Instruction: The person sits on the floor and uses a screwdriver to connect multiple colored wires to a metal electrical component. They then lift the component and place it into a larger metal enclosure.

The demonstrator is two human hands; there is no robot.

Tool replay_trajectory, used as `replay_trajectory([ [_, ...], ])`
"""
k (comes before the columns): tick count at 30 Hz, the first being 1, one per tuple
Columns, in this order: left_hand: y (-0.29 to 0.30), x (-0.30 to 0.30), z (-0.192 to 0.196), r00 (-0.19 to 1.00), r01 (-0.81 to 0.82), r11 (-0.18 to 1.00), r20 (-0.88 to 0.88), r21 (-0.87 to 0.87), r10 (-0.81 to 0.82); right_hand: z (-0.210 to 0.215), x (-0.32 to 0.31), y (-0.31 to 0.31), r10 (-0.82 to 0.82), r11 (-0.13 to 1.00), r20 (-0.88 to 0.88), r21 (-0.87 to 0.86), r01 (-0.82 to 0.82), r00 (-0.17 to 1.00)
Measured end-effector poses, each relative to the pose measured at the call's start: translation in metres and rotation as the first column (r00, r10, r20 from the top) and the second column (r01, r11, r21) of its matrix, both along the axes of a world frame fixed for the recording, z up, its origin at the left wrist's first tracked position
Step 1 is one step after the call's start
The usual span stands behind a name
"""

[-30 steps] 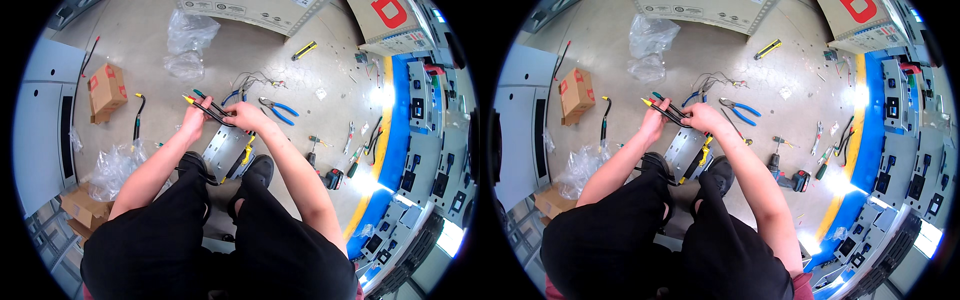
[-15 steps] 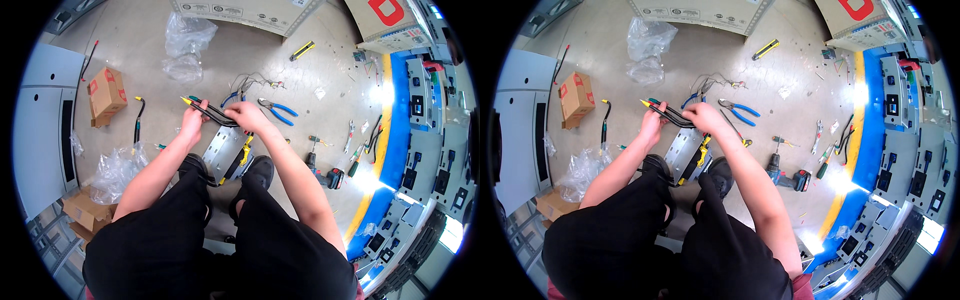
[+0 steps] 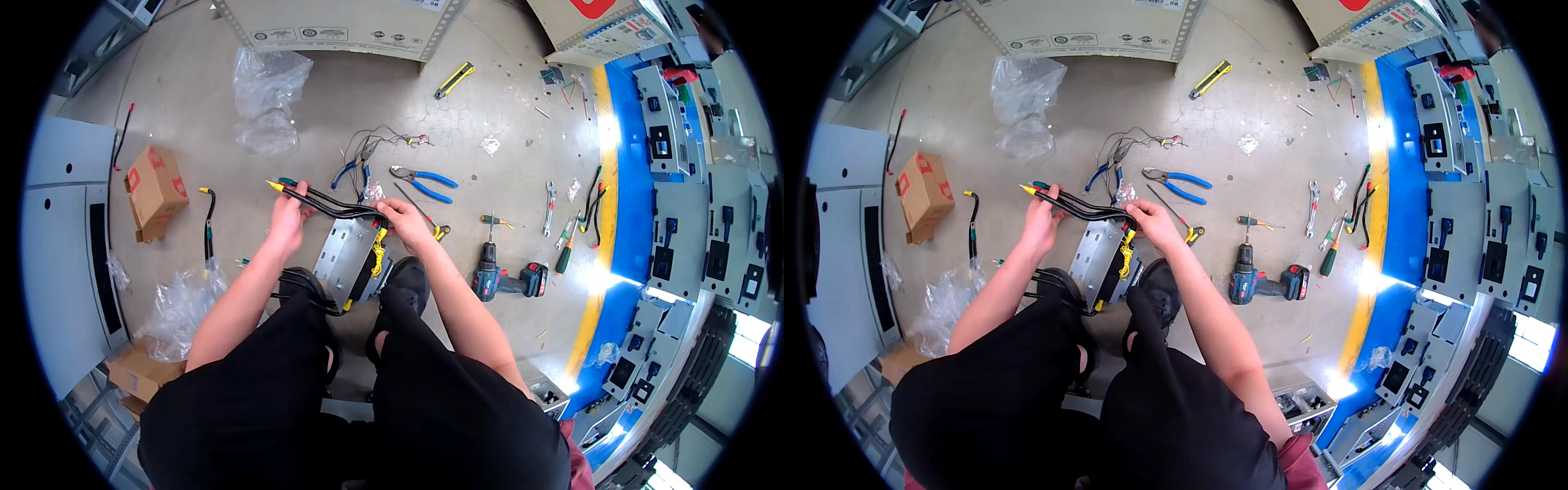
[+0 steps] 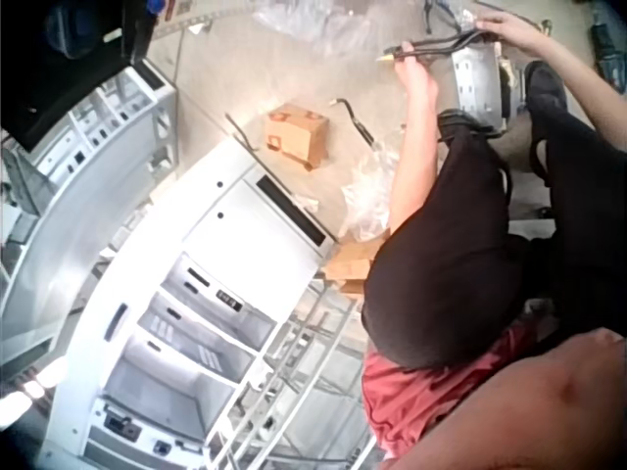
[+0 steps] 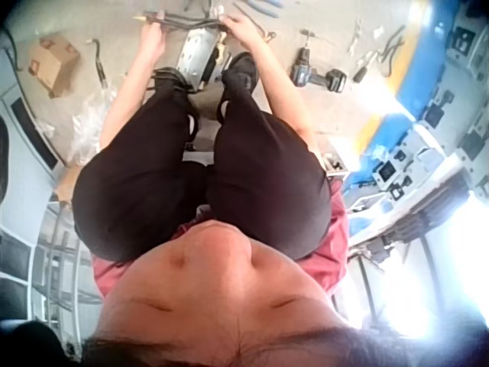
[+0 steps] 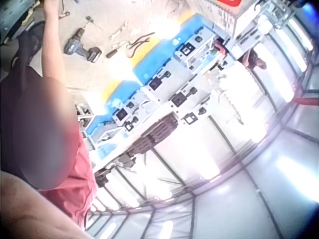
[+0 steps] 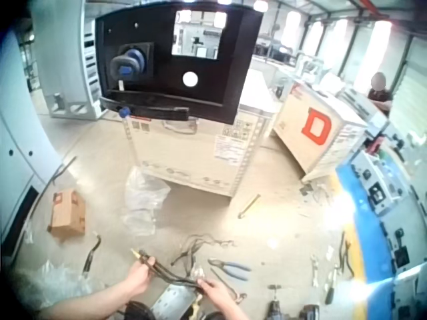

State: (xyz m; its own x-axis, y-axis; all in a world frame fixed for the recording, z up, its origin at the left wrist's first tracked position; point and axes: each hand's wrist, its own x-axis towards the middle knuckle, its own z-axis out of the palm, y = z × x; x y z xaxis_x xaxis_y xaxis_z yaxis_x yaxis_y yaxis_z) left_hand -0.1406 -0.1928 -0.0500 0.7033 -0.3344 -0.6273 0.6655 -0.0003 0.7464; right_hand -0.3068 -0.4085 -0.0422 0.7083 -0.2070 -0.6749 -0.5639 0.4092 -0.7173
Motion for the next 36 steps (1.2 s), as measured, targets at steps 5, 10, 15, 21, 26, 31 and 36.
replay_trajectory([
  [5, 0.003, -0.007, 0.004, 1.0, -0.026, 1.0, -0.012, 0.006, 0.026, 0.001, 0.0, -0.002, -0.023, 0.996, 0.043, 0.082, 0.02, 0.999],
  [10, -0.002, -0.003, 0.006, 1.0, 0.007, 1.0, -0.015, -0.008, -0.007, 0.015, 0.018, 0.003, 0.258, 0.921, 0.129, -0.332, -0.204, 0.957],
  [15, 0.006, -0.004, 0.009, 0.999, 0.003, 1.0, -0.038, -0.005, -0.003, 0.035, 0.038, 0.014, 0.398, 0.827, 0.105, -0.472, -0.306, 0.911],
  [21, 0.042, -0.086, 0.06, 0.909, 0.207, 0.953, 0.317, 0.221, -0.271, 0.025, 0.039, 0.013, 0.413, 0.819, 0.126, -0.484, -0.307, 0.902],
  [26, 0.051, -0.123, 0.115, 0.179, 0.46, 0.58, 0.569, 0.673, -0.802, 0.017, 0.039, 0.017, 0.391, 0.847, 0.158, -0.447, -0.287, 0.907],
  [31, 0.063, -0.133, 0.098, 0.297, 0.53, 0.557, 0.475, 0.64, -0.828, 0.005, 0.013, 0.018, 0.146, 0.878, 0.14, -0.475, -0.063, 0.979],
  [36, 0.074, -0.139, 0.09, 0.335, 0.498, 0.573, 0.465, 0.651, -0.819, 0.013, -0.056, 0.047, -0.048, 0.949, -0.051, -0.313, 0.029, 0.998],
])
